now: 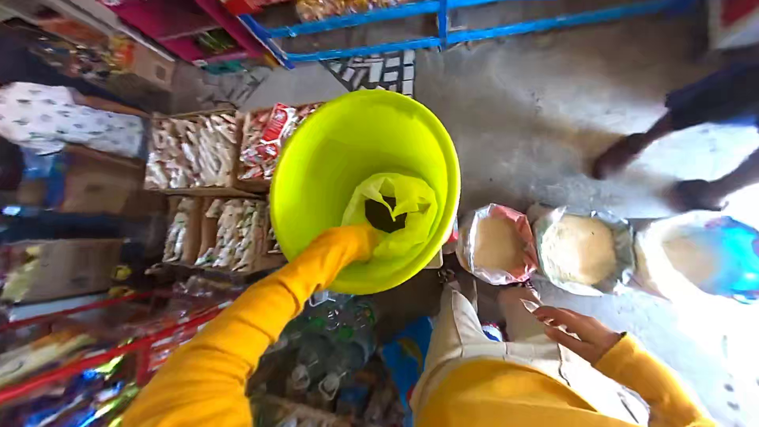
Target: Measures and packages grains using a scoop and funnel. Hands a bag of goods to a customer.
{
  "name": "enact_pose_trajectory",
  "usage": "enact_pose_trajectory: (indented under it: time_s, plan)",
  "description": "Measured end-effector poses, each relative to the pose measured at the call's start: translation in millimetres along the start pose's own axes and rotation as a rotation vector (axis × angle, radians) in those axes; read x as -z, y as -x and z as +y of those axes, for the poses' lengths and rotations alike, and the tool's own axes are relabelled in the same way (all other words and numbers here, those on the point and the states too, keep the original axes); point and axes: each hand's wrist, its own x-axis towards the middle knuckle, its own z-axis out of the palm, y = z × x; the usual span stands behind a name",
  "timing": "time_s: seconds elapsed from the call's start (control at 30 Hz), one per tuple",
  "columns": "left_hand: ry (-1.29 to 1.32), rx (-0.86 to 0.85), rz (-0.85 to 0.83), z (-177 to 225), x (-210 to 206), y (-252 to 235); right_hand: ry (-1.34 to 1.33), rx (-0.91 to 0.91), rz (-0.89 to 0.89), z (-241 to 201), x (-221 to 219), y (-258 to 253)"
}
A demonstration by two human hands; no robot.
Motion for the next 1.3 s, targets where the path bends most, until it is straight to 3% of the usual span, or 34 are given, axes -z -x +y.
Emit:
enact_pose_trajectory:
  time_s: [0.07, 0.17, 0.23, 0.33, 0.4, 0.47, 0.53, 0.57, 0.67, 0.8, 0.9, 1.0, 1.1, 1.17, 1.23, 1.3]
  plan:
    - [0.034, -0.116, 0.209, -18, -2, 6, -0.061, -0.013, 0.187, 8, -10, 8]
    - [0.12, -0.56, 0.767, -39, -2, 17, -0.091, -0.03, 0.343, 16, -21, 17]
    - [0.265, -0.693, 0.863, -36, 3, 31, -0.124, -0.046, 0.373, 19, -29, 22]
    - [0.468, -0.642, 0.635, -37, 0, 31, -0.172, -0.03, 0.422, 24, -46, 30]
    - [0.458, -0.545, 0.556, -35, -3, 20, -0.196, -0.044, 0.411, 24, -55, 37]
    - [0.335, -0.323, 0.666, -19, 6, 14, -0.208, -0.122, 0.345, 21, -57, 43]
    - [0.199, 0.03, 0.567, 17, 32, 23, -0.198, -0.185, 0.32, 21, -62, 51]
    - [0.141, 0.118, 0.523, 30, 41, 23, -0.192, -0.203, 0.34, 26, -66, 55]
    - [-0.012, 0.09, 0.431, 38, 46, 1, -0.195, -0.261, 0.451, 45, -77, 69]
    - [-0.129, 0.051, 0.34, 20, 41, -35, -0.231, -0.406, 0.459, 61, -90, 85]
    - [0.003, -0.034, 0.565, 20, 64, -2, -0.231, -0.466, 0.433, 65, -91, 89]
    - [0.044, -0.214, 0.863, 13, 59, 29, -0.231, -0.489, 0.348, 61, -80, 82]
    - [-0.063, -0.271, 0.695, -9, 34, 7, -0.205, -0.414, 0.349, 64, -72, 69]
    - [0.003, -0.166, 0.491, -16, 25, -13, -0.185, -0.374, 0.363, 65, -68, 62]
    - [0.077, -0.038, 0.328, 1, 33, -4, -0.19, -0.374, 0.369, 60, -66, 57]
    - [0.142, 0.014, 0.383, 13, 40, -4, -0.2, -0.384, 0.374, 58, -68, 57]
